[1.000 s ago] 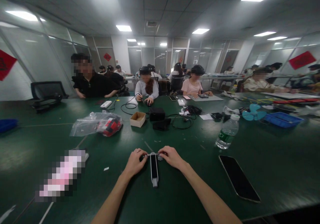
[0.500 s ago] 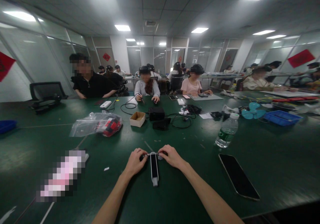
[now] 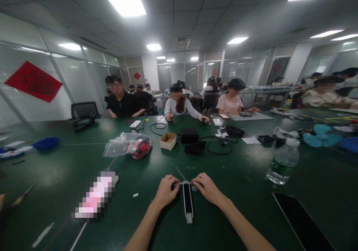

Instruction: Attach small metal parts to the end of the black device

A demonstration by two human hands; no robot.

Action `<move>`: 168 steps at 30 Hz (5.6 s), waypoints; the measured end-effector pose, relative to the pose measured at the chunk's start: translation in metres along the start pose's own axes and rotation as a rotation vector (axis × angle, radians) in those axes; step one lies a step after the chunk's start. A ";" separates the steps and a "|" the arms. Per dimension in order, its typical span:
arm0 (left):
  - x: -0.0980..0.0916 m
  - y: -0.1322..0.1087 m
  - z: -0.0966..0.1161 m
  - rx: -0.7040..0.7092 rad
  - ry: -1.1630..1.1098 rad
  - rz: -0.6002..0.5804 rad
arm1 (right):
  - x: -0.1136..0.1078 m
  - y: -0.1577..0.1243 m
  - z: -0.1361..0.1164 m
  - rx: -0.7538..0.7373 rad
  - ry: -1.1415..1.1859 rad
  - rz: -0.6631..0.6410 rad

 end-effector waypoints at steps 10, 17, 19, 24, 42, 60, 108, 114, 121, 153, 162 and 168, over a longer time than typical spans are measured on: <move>-0.001 -0.001 -0.001 -0.003 -0.005 -0.002 | -0.003 0.000 -0.007 0.069 0.057 0.008; -0.002 -0.002 0.001 -0.015 0.004 -0.003 | -0.004 0.008 0.007 0.089 0.002 0.070; -0.002 -0.003 0.001 -0.017 0.004 0.001 | -0.002 0.012 0.010 0.083 -0.014 0.027; 0.000 -0.002 0.000 -0.015 0.008 0.005 | -0.003 0.018 0.013 0.119 -0.016 -0.014; -0.001 -0.003 0.001 -0.024 0.009 0.009 | -0.002 0.037 0.006 -0.066 -0.020 -0.203; 0.001 -0.002 -0.003 -0.016 0.002 0.009 | -0.017 0.005 -0.003 0.170 0.043 0.022; 0.003 0.005 -0.005 0.064 0.006 -0.007 | -0.009 -0.002 -0.011 0.051 -0.062 -0.055; 0.002 0.005 -0.004 0.065 0.010 -0.004 | -0.010 -0.002 -0.011 0.077 -0.013 -0.021; 0.005 0.006 -0.008 0.076 0.019 0.003 | -0.007 0.000 -0.004 0.118 0.015 0.029; 0.005 0.006 -0.007 0.062 0.029 -0.016 | 0.001 0.001 0.002 0.102 -0.020 0.096; 0.004 0.006 -0.005 0.074 0.035 -0.014 | 0.001 0.000 0.002 0.080 -0.058 0.076; 0.004 0.006 -0.004 0.064 0.049 -0.021 | 0.001 0.000 0.003 0.069 -0.036 0.103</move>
Point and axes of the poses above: each hand's wrist, its own y-axis towards the middle knuckle, its own x-axis out of the palm, z = x × y, the point moved 4 cm from there along y, towards the middle knuckle, and after that the axes turned 3 degrees about -y, right-handed, at the moved point
